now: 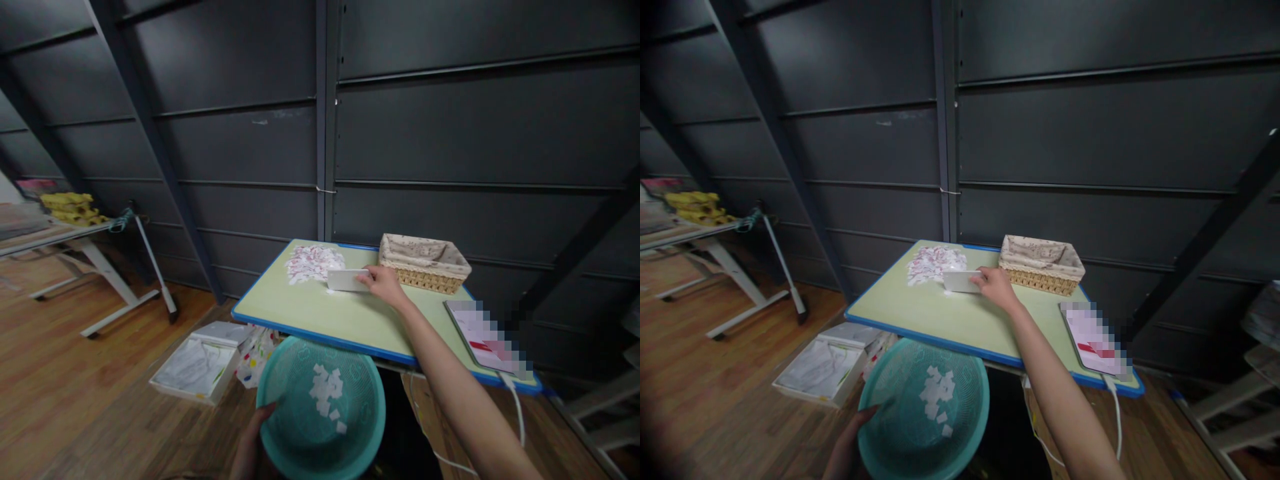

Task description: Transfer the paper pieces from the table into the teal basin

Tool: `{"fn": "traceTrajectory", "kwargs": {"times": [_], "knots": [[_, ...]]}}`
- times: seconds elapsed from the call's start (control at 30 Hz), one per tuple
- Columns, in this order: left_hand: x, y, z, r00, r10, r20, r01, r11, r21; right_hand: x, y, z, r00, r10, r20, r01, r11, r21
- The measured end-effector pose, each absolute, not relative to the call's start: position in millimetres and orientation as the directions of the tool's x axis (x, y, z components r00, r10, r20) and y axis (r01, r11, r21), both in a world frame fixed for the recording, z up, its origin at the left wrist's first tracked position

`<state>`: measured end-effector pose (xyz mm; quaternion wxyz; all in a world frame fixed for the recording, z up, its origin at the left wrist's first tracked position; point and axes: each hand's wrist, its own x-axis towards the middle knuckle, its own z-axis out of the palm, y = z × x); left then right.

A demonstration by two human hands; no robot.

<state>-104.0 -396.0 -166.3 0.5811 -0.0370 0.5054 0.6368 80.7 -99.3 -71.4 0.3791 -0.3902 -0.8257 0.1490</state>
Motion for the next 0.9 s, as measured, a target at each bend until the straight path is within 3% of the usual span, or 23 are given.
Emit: {"fn": "traceTrajectory", "kwargs": {"times": [0.13,0.33,0.47,0.67,0.8,0.9], "knots": [[-111.1,-396.0,-167.8,-0.203,0.693,-0.691,-0.856,0.217,0.469,80.1,-103.9,-68.7,-0.403,0.768,0.498,0.485,0.641,-0.595],[-102.0,-397.8,-168.8,-0.316,0.692,-0.649,-0.799,0.176,0.576,80.4,-104.3,-69.0,-0.42,0.801,0.427,0.39,0.584,-0.712],[-103.7,-395.8,-167.5,-0.299,0.699,-0.65,-0.805,0.181,0.565,80.2,-102.6,-70.0,-0.406,0.828,0.388,0.305,0.522,-0.796],[-103.0,-395.4,-166.6,-0.333,0.696,-0.636,-0.787,0.167,0.594,80.4,-102.8,-69.0,-0.37,0.843,0.391,0.319,0.511,-0.799],[-101.3,-396.2,-165.8,-0.267,0.693,-0.67,-0.835,0.181,0.52,81.6,-104.6,-67.9,-0.384,0.836,0.391,0.302,0.514,-0.803],[-101.3,-395.9,-167.0,-0.313,0.685,-0.658,-0.82,0.155,0.551,81.9,-104.5,-69.1,-0.403,0.824,0.399,0.315,0.534,-0.785]]}}
